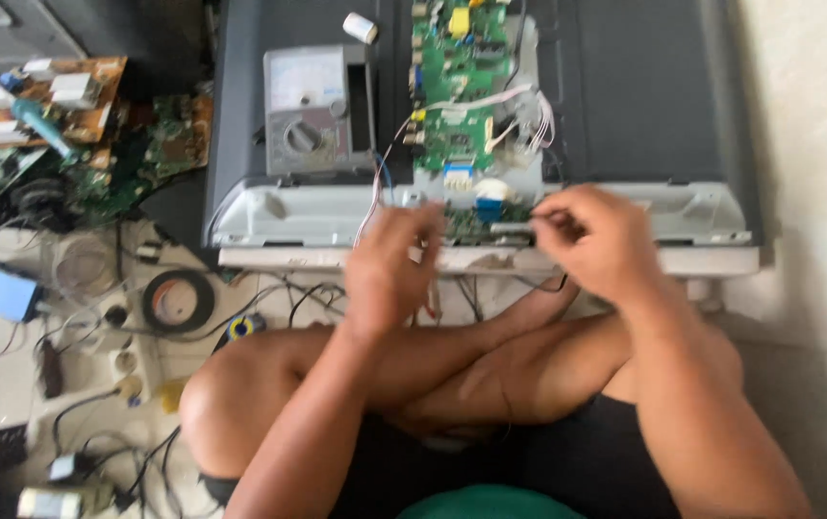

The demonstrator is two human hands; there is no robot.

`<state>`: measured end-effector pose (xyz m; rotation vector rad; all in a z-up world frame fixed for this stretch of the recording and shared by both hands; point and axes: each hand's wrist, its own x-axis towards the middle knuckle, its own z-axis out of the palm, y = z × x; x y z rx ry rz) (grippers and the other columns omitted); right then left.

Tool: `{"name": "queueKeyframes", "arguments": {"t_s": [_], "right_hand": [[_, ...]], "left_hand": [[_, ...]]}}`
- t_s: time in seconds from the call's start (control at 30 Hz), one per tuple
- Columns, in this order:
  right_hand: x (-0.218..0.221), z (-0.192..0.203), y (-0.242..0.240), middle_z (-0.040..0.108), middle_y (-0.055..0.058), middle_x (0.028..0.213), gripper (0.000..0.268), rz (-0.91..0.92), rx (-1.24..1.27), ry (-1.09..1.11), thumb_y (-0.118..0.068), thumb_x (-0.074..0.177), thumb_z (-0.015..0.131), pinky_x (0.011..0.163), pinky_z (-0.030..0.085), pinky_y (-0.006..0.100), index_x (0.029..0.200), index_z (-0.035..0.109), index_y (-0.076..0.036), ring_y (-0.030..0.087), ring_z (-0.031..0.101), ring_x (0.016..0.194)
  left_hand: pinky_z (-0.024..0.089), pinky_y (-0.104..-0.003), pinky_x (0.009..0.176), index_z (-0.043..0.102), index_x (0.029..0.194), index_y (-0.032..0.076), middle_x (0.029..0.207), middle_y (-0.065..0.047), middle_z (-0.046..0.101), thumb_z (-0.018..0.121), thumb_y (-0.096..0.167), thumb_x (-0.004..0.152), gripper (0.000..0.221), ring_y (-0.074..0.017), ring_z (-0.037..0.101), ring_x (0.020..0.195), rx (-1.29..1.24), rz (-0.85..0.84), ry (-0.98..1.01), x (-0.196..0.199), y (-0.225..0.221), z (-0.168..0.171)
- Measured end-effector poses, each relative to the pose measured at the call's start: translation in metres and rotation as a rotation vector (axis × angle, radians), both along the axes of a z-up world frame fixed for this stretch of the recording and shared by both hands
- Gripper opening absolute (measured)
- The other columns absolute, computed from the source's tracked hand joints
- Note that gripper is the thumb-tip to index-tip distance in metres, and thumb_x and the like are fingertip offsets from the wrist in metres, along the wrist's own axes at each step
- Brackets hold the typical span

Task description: Testing and repairing internal television components using a multimeter and connecting ribbon cables.

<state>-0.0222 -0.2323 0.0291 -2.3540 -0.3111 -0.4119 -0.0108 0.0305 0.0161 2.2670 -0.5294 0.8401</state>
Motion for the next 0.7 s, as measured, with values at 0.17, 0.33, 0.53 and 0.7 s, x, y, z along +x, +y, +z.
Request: {"name": "queueKeyframes", "arguments": {"t_s": [0.17, 0.33, 0.53, 0.7], "right_hand": [[-0.029, 0.08, 0.032, 0.077, -0.001, 0.084, 0.012, 0.028, -0.189, 0.519, -0.021, 0.094, 0.07, 0.058, 0.051, 0.035, 0.105, 0.075, -0.018, 0.019, 0.065, 0.057], [-0.064, 0.068, 0.085, 0.081, 0.01, 0.104, 0.028, 0.124, -0.392, 0.776, -0.036, 0.088, 0.064, 0.091, 0.056, 0.051, 0.105, 0.079, -0.019, 0.04, 0.073, 0.105], [-0.079, -0.016, 0.099, 0.075, 0.013, 0.119, 0.041, 0.282, -0.516, 0.921, -0.038, 0.093, 0.064, 0.1, 0.057, 0.047, 0.127, 0.07, -0.016, 0.034, 0.07, 0.117], [-0.089, 0.016, 0.105, 0.078, 0.015, 0.116, 0.041, 0.166, -0.349, 0.827, -0.035, 0.093, 0.066, 0.1, 0.056, 0.052, 0.127, 0.07, -0.013, 0.037, 0.071, 0.116]], "left_hand": [[0.05, -0.034, 0.058, 0.075, 0.09, 0.02, 0.07, 0.002, 0.066, 0.071, 0.031, 0.095, 0.012, -0.0196, 0.065, 0.057, -0.106, 0.22, 0.483, -0.028, 0.055, 0.046], [0.059, -0.048, 0.079, 0.079, 0.102, 0.023, 0.093, -0.005, 0.079, 0.07, 0.042, 0.09, 0.025, -0.0329, 0.076, 0.09, 0.079, 0.362, 0.83, -0.067, 0.067, -0.003], [0.06, -0.041, 0.072, 0.076, 0.106, 0.025, 0.089, 0.001, 0.067, 0.081, 0.039, 0.084, 0.027, -0.0273, 0.072, 0.083, -0.032, 0.396, 0.4, -0.059, 0.045, -0.016], [0.061, -0.043, 0.07, 0.074, 0.11, 0.014, 0.096, -0.003, 0.06, 0.082, 0.045, 0.082, 0.042, -0.0286, 0.069, 0.087, 0.032, 0.341, 0.423, -0.037, 0.026, -0.013]]}}
